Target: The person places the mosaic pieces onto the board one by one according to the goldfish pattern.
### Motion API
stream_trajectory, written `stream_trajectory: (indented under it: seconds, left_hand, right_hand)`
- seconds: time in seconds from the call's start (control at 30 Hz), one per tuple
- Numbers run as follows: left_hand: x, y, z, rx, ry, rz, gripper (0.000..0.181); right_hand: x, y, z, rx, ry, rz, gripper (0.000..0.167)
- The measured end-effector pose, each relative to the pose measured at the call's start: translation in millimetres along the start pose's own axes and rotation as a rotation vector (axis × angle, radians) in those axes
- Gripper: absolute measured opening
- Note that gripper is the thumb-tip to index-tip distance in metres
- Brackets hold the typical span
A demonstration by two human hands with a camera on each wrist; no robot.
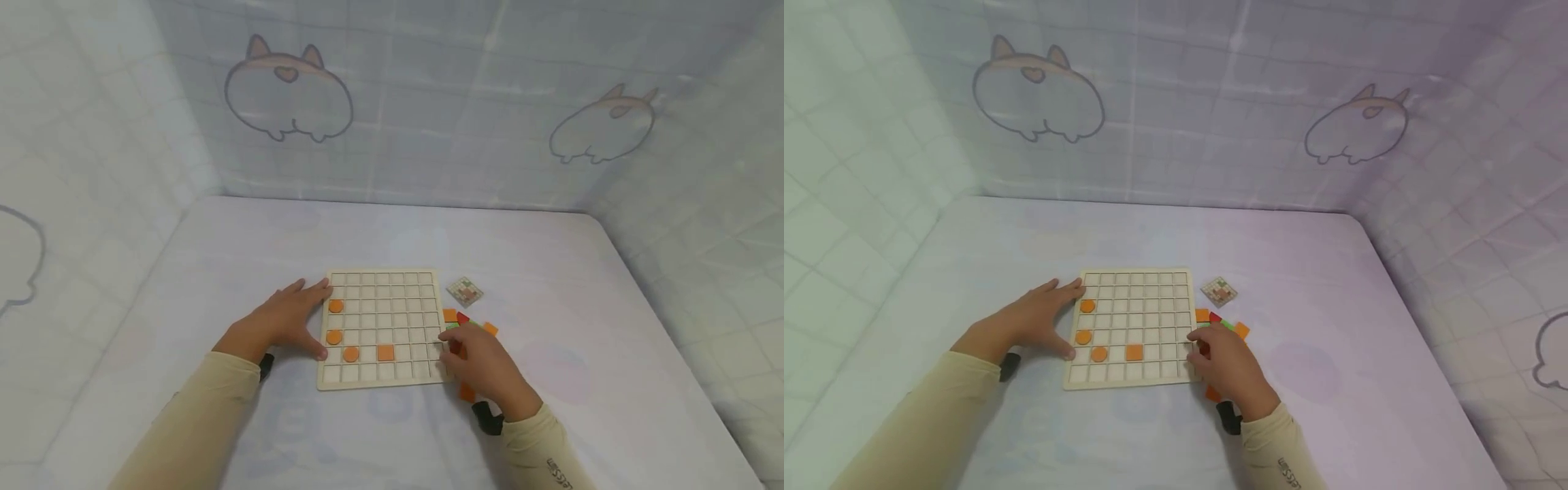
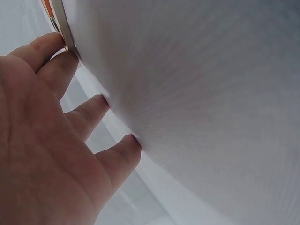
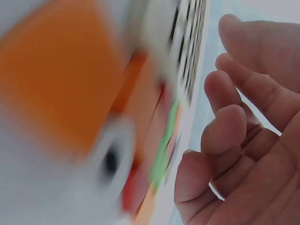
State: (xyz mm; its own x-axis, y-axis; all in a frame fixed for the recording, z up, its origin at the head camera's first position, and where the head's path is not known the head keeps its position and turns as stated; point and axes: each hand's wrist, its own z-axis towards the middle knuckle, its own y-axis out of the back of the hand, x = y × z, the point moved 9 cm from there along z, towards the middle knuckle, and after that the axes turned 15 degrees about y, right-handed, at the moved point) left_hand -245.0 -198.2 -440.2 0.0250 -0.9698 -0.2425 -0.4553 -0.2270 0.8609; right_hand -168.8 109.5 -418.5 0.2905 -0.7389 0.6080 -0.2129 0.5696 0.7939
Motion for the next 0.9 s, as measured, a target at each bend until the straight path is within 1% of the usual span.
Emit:
stream_trajectory:
  seconds: [0.1, 0.17, 0.3, 0.4, 0.5, 0.63, 0.8, 0.9]
  left_hand:
    - [2.9, 0.4, 1.0, -0.005, -0.008, -0.003, 0.135]
    - [4.2, 0.3, 1.3, -0.004, -0.011, -0.006, 0.135]
    - [3.1, 0.9, 1.1, 0.001, -0.012, -0.006, 0.136]
    - [1.0, 1.3, 1.2, 0.007, -0.009, -0.008, 0.136]
    - [0.8, 1.6, 1.2, 0.01, -0.003, -0.011, 0.136]
    - [1.2, 1.1, 1.4, 0.016, 0.001, -0.016, 0.136]
    - [0.6, 2.5, 0.4, 0.01, 0.001, -0.014, 0.136]
    - [0.0, 2.1, 0.2, 0.01, -0.003, -0.011, 0.135]
  right_hand:
    - [-19, 8, -11.5, -0.022, -0.076, 0.012, 0.023]
    - [-29, 13, -18.5, -0.028, -0.115, 0.001, 0.022]
    - [-41, 18, -28.4, -0.035, -0.159, -0.017, 0.02]
    - [-47, 19, -33.1, -0.034, -0.182, -0.03, 0.02]
    - [-50, 19, -34.8, -0.033, -0.189, -0.061, 0.021]
    - [-53, 22, -36.5, -0.05, -0.186, -0.095, 0.019]
    - [-56, 24, -38.2, -0.074, -0.214, -0.084, 0.017]
    - [-59, 24, -39.6, -0.076, -0.247, -0.084, 0.023]
